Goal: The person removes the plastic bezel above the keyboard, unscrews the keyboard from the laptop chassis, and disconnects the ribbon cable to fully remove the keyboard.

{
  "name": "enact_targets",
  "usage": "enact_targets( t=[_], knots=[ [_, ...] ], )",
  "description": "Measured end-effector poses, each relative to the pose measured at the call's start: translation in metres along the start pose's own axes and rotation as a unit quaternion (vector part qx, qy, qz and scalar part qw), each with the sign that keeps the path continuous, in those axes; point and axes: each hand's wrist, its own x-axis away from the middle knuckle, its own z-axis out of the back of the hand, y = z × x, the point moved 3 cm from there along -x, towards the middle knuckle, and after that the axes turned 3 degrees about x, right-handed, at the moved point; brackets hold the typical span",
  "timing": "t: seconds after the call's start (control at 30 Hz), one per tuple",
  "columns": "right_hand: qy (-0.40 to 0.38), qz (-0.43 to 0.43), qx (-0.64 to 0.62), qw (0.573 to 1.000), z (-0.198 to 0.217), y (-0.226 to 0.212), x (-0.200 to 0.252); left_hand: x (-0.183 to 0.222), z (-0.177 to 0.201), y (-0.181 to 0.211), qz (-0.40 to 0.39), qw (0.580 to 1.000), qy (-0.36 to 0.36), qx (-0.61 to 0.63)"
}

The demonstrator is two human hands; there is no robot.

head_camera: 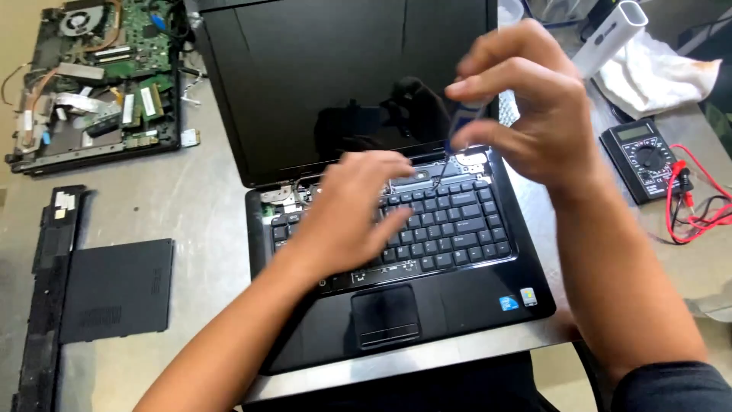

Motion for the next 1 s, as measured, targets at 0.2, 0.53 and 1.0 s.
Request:
enact_targets(
  t=[0.2, 0.53, 1.0],
  knots=[
    [0.173, -0.06, -0.037, 0.982, -0.02, -0.001, 0.023, -0.009, -0.062, -0.015, -0.037, 0.991, -0.081, -0.097],
    [0.227, -0.064, -0.034, 0.971, -0.042, 0.0, 0.041, -0.002, -0.065, -0.032, -0.034, 0.99, -0.118, -0.076],
    [0.28, -0.093, 0.033, 0.955, -0.038, -0.002, 0.044, -0.006, -0.061, -0.033, 0.003, 0.982, -0.186, -0.022]
  ],
)
